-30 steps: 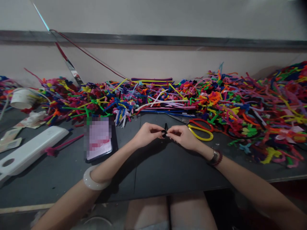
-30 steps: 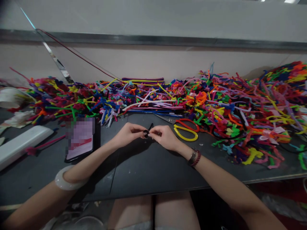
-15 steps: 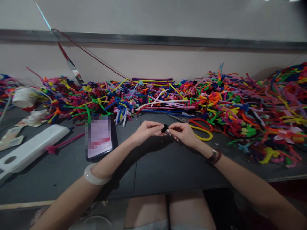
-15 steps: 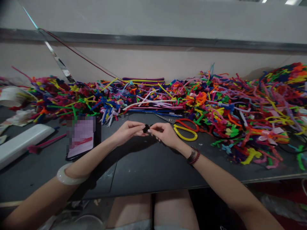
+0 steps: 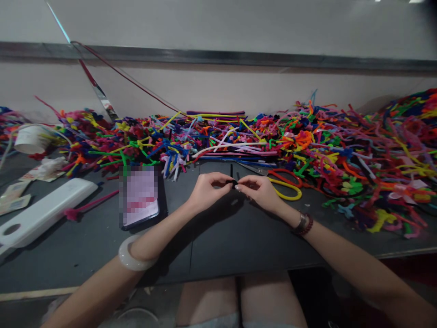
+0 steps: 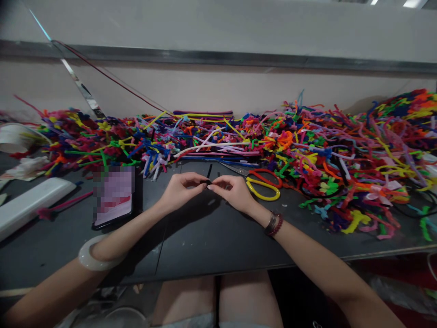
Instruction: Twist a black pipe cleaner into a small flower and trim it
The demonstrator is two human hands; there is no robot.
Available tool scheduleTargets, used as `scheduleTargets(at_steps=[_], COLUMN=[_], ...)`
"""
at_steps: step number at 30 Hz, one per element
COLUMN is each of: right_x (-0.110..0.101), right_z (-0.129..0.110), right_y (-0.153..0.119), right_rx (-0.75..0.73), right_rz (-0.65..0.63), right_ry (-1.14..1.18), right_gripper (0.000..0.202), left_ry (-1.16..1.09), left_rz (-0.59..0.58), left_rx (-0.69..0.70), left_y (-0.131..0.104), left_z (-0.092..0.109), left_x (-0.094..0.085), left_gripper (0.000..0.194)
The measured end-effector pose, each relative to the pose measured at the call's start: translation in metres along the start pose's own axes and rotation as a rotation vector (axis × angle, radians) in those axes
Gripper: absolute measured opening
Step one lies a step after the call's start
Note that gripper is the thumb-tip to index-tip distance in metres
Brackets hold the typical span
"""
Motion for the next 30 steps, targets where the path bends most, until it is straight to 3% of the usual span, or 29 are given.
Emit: scheduleTargets(at_steps=[6,15,24,30], right_x=[0.000,0.001,0.003,0.006], right_z=[0.001,-0.001,-0.007,-0.007], right_y=[-0.001,0.000,-0.001,-0.002], right_rx=[-0.002,-0.042,-0.039,-0.028], right_rz=[0.005,-0.011,-0.115,-0.224], right_ry=[-0.019,-0.062,0.012,0.121], right_gripper=[0.022,0.018,0.016,0.013], left_ry=[0.161,0.102,-0.145,-0.182], left_rz=[0.071,0.030,-0.283,-0.462], left_rx=[0.142,0.092,-0.152,-0.213], left_y=[-0.004,-0.002,0.007,0.006], left_z=[0.007,0.003,-0.012,-0.015], left_x=[-0.001,0.001,0.005,0.008], left_gripper=[0.019,0.020,0.020,0.019])
Point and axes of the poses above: each hand's wrist, its own y-axis towards the middle knuckle, its own x-axis out of the palm, z = x × y, the point moved 5 cm from there along y, towards the middle knuckle, and after that the axes turned 14 degrees about -x, right-handed, at the moved point
